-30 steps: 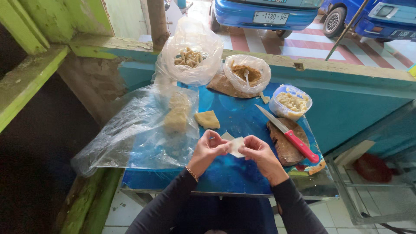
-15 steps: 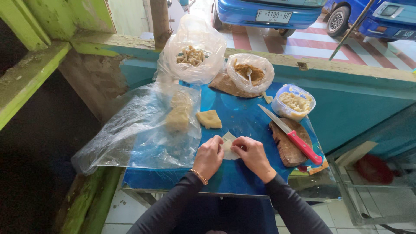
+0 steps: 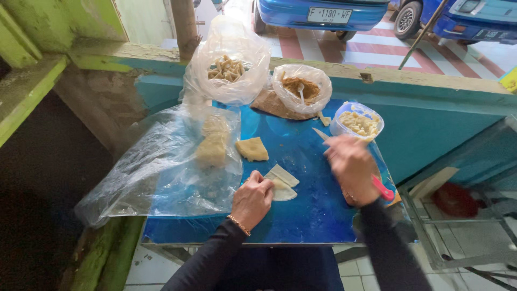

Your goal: The person sits at a small table by an open window and folds square pastry wrappers around a spoonful of filling, pinching the edges closed by hand. The finished folded pastries are placed into a plastic bag, and the person repeats the folding cycle with new wrappers.

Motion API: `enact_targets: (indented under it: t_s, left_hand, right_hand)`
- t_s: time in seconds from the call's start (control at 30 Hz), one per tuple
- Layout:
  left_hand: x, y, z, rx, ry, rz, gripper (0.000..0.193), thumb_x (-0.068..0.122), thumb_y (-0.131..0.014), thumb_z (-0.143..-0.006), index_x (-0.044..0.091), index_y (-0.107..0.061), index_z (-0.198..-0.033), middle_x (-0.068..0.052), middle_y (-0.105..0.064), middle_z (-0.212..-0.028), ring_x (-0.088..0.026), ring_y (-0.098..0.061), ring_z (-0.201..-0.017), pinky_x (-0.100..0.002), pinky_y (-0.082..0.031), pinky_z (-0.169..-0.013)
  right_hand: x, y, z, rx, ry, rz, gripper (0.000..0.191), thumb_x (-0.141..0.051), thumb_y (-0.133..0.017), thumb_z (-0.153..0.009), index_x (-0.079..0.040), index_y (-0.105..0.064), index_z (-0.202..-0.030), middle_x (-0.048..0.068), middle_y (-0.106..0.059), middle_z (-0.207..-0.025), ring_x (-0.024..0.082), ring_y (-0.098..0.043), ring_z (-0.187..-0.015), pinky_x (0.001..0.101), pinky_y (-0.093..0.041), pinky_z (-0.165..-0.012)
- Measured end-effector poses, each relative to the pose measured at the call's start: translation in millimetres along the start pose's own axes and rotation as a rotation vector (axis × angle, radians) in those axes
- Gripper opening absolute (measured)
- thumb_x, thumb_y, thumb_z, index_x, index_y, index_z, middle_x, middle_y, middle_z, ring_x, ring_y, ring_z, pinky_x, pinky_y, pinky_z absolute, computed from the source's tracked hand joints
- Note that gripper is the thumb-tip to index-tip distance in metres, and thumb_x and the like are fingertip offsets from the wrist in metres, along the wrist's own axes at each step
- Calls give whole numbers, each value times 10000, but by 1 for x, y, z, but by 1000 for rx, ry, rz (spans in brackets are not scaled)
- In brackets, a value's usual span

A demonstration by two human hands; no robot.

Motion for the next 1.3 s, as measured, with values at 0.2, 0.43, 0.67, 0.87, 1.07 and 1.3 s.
enact_targets:
  t_s: [0.2,0.43,0.67,0.87,1.07,1.3]
  left_hand:
    - [2,7,0,21,60,82,111,120,-664,-858,103,-727,-947,-97,-621,-961,-315,-673,-839,-428,-553,-725]
    - [15,11,5,-26,-150,-56,139,85,-685,-822,92,-699,-961,-100,-583,-931,-306,-648,-902,-419,-556,-711]
    - [19,11,5,-35,-206,-93,220,71,-690,-830,78,-710,-1049,-90,-591,-957,-283,-652,-913,-387,-562,-732]
    - [16,9,4,-84,-173,-122,228,87,-701,-817,101,-702,-1044,-97,-595,-961,-299,-648,-920,-417,-551,-745]
    - [17,13,2,-48,-184,-84,310,69,-678,-826,100,-679,-1135,-102,-593,-967,-307,-644,-908,-427,-547,-745]
    - [17,10,3,-68,-165,-135,273,96,-689,-814,103,-690,-1087,-101,-593,-965,-305,-640,-915,-423,-553,-720]
  right_hand:
    - [176,-35,-46,-669,-251,464,473,-531,-723,-801,-407,-712,-1258,15,-372,-1591,290,-237,-1485,747,-86,-1119]
    - [187,-51,-31,-512,-125,521,360,-483,-744,-813,-379,-782,-1156,-41,-451,-1606,235,-323,-1523,709,-108,-1198]
    - [183,-42,-37,-429,-102,486,203,-497,-727,-861,-357,-824,-971,-54,-529,-1558,236,-364,-1494,676,-144,-1195]
    - [183,-48,-41,-385,-48,460,110,-308,-731,-838,-259,-771,-927,-39,-559,-1518,218,-412,-1473,702,-151,-1198]
    - [148,-20,-40,-149,-46,332,250,-209,-726,-786,-160,-723,-1031,58,-573,-1523,264,-461,-1445,670,-221,-1207]
    - [20,-25,-24,-367,25,-597,442,66,-602,-763,-150,-767,-1112,94,-646,-1415,268,-559,-1364,422,-409,-1154]
Point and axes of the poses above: each hand's wrist, its own z-axis away from the middle knuckle, its own y-axis out of the back of the hand, x = y × z, the point moved 6 cm from there along -z, towards the middle knuckle
